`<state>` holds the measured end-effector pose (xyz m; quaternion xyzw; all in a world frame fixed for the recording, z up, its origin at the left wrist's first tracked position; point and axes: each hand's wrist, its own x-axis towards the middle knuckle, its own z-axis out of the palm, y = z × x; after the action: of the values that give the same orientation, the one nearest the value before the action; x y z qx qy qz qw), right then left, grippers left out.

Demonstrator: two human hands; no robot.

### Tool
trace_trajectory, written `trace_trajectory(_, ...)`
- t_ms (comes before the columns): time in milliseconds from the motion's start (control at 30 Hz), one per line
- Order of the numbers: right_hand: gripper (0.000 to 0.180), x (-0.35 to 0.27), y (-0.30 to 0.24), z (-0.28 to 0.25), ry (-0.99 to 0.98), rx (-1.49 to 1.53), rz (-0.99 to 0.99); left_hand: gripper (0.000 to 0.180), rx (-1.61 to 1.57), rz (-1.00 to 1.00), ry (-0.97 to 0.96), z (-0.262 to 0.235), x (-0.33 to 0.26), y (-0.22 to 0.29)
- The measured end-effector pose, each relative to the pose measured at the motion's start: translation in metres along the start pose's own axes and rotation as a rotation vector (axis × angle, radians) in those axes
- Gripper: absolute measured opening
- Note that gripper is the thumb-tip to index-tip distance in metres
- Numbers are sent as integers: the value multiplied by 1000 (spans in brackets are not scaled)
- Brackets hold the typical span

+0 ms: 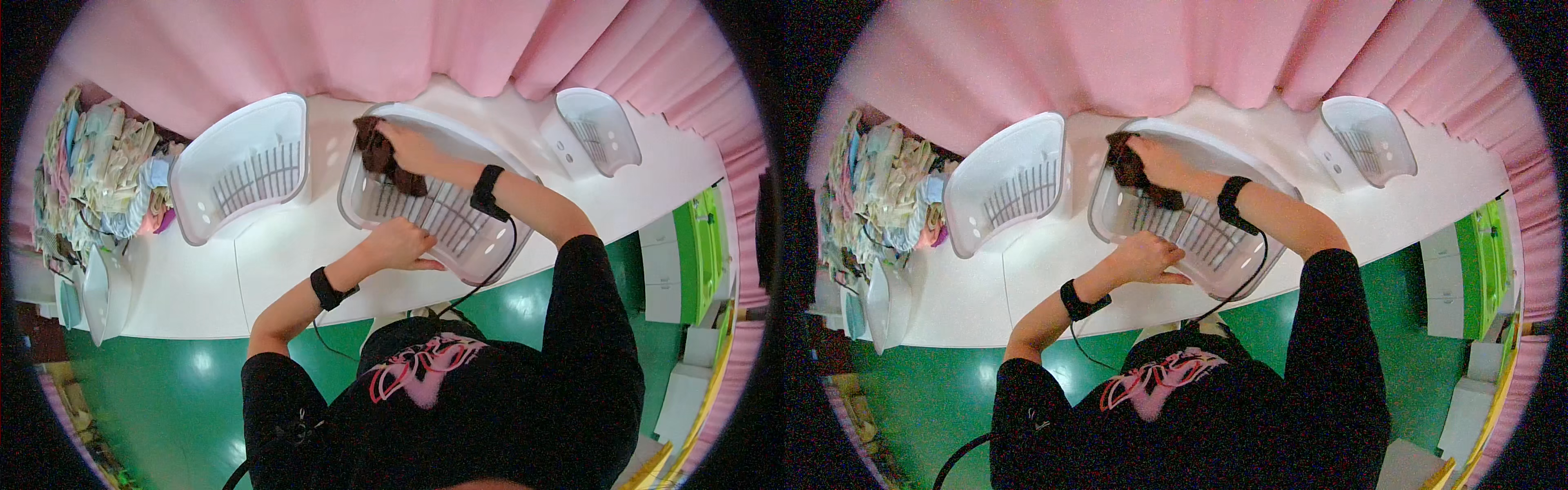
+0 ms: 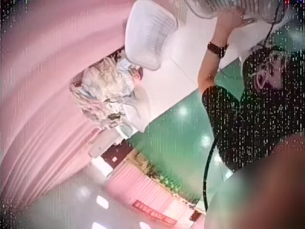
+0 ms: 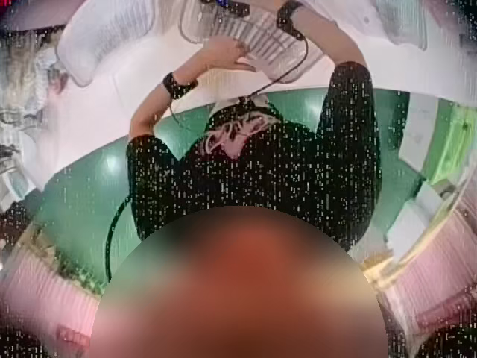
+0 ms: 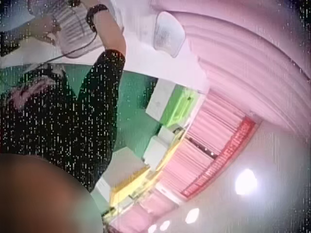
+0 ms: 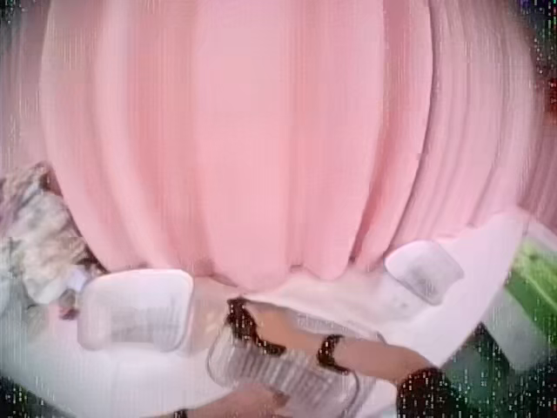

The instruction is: Wiping and cleaning white plastic storage bins with a damp cloth.

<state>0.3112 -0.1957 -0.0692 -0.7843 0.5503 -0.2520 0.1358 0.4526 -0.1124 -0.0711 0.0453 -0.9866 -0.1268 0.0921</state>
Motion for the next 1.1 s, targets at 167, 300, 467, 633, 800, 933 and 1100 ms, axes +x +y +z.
trace_trajectory(167,42,11,5,-1,-107,-47,58,53,-63,5,58,-1,1,-1)
trace_trajectory(300,46,-10,-35,-9,-307,23,-153,53,-76,-21,45,3,0,-3)
trace_trajectory(467,48,-26,-37,4,-387,236,-402,49,-58,-55,-30,-5,3,-1)
trace_trajectory(633,47,-15,-33,-1,-502,332,-420,39,41,57,157,-5,2,-1)
trace_trajectory(800,39,-19,10,-1,-363,586,-7,34,40,-180,788,-37,-31,4)
trace_trajectory(933,38,-24,7,-33,-129,249,300,31,-246,-751,1099,-34,-50,-38)
trace_trajectory(1100,39,-30,11,-48,-184,-89,7,42,-1275,-901,940,-4,-49,-96)
